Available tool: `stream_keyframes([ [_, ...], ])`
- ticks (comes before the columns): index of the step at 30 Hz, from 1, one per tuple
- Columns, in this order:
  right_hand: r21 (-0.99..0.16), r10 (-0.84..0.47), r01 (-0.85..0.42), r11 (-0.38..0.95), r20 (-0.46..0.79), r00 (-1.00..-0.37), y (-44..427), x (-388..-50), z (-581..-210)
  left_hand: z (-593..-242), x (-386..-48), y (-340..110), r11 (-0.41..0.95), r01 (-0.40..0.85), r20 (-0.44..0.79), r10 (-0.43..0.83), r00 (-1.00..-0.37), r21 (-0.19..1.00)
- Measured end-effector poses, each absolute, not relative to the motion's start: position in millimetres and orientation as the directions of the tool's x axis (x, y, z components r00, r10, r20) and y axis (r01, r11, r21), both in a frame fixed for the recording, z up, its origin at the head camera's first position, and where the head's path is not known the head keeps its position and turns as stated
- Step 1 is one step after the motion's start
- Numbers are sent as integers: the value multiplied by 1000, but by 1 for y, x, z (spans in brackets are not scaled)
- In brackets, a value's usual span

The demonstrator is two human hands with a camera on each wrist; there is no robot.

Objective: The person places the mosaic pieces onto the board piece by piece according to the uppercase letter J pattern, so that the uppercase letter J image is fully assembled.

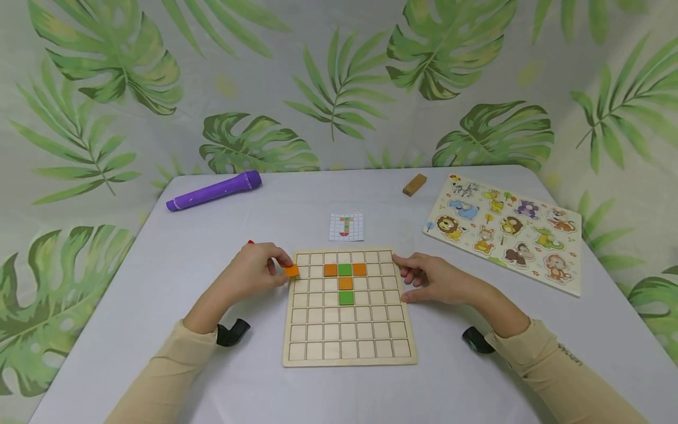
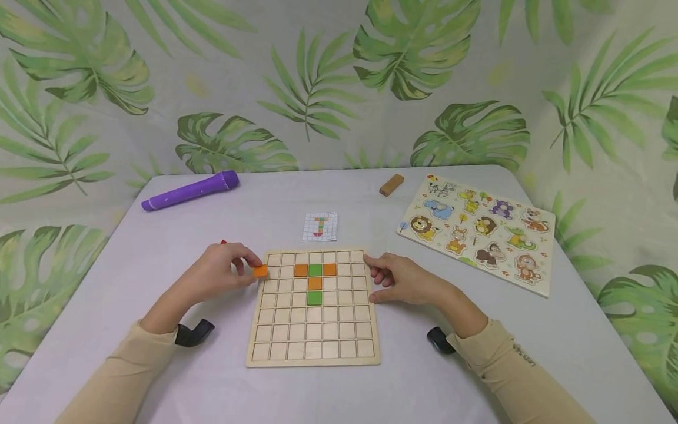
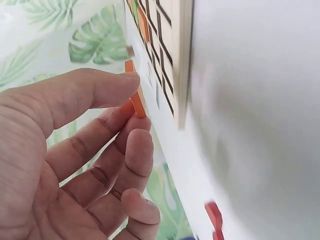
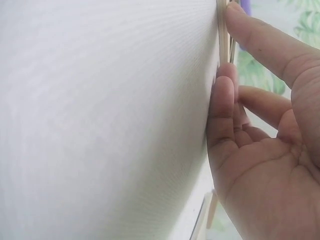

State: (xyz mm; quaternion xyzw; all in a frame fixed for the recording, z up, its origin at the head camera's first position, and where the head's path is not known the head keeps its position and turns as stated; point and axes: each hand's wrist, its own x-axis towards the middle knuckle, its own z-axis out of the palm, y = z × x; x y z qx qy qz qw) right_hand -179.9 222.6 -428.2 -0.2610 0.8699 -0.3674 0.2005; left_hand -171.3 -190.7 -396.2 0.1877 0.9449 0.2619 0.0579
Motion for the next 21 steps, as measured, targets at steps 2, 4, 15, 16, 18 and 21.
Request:
stream_keyframes([
  [2, -743, -603, -309, 594, -156, -783, 222, -180, -428, -397, -168, -182, 789, 331, -21, 399, -917, 518],
  [4, -743, -603, -309, 593, -157, -782, 222, -180, -428, -397, -164, -173, 781, 341, -28, 416, -909, 524],
  [15, -741, -606, -315, 593, -152, -781, 223, -182, -431, -402, -142, -138, 738, 421, -34, 513, -857, 527],
  [16, -741, -606, -316, 593, -152, -781, 223, -182, -431, -403, -141, -136, 735, 429, -29, 519, -854, 524],
  [18, -742, -605, -314, 593, -153, -781, 223, -182, -431, -405, -138, -133, 732, 442, -23, 529, -848, 519],
  [21, -742, -604, -311, 594, -156, -782, 223, -182, -431, -407, -133, -127, 729, 453, -32, 544, -838, 514],
])
